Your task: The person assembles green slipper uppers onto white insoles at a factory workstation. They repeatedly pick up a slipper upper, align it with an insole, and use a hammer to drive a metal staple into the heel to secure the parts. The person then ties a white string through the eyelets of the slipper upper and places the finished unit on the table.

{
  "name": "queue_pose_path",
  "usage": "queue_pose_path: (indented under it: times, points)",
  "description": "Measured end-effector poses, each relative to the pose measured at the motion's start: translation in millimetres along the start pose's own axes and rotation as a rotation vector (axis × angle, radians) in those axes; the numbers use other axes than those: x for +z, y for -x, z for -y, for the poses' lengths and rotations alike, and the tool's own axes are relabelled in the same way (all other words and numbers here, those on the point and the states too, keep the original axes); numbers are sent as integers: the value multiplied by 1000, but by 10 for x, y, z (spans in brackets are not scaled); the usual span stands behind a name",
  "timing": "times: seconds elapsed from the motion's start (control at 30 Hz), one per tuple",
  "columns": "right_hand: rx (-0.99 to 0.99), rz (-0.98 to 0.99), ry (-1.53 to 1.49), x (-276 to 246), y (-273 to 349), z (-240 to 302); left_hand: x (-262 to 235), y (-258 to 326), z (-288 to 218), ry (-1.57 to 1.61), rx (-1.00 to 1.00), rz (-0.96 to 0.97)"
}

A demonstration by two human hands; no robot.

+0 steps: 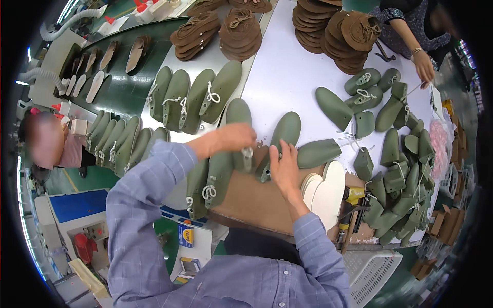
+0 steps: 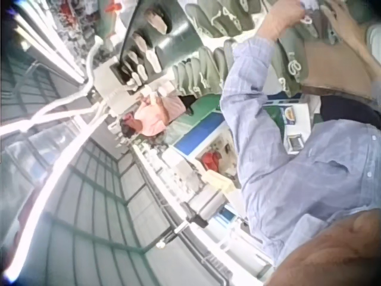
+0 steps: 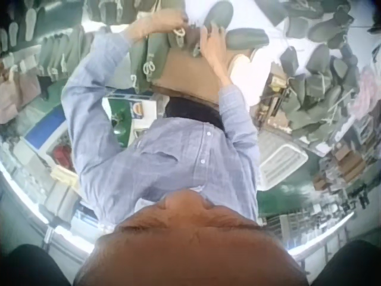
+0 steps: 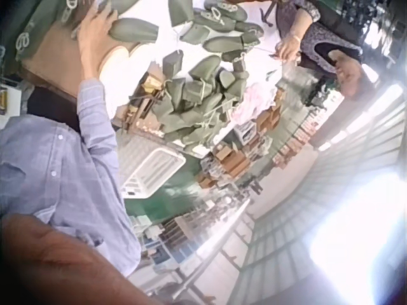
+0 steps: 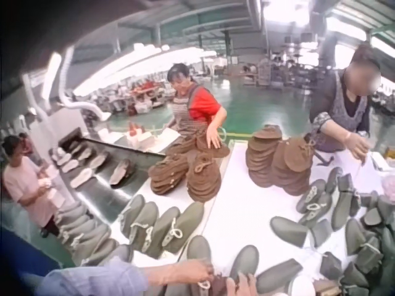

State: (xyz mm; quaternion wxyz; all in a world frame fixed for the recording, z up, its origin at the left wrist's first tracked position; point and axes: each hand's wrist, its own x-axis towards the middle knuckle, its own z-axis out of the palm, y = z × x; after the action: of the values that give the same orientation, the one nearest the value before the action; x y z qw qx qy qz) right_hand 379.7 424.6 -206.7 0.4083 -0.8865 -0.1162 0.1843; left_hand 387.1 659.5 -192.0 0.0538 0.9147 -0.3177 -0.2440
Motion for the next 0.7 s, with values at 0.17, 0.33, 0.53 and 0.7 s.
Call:
queue_pose_path:
  times: [0.17, 0.33, 0.53, 0.7]
  points:
    - [-58, 9, 83, 125, 17, -93, 276, 359, -381, 256, -68, -340]
    - [-169, -33, 67, 183, 28, -391, 331, 807, -1417, 353, -613, -560]
    - [-255, 255, -133, 477, 300, -183, 1259, 901, -1679, 296, -874, -817]
    - [-248, -178, -91, -365, -79, -380, 1147, 1346, -1513, 235, -962, -780]
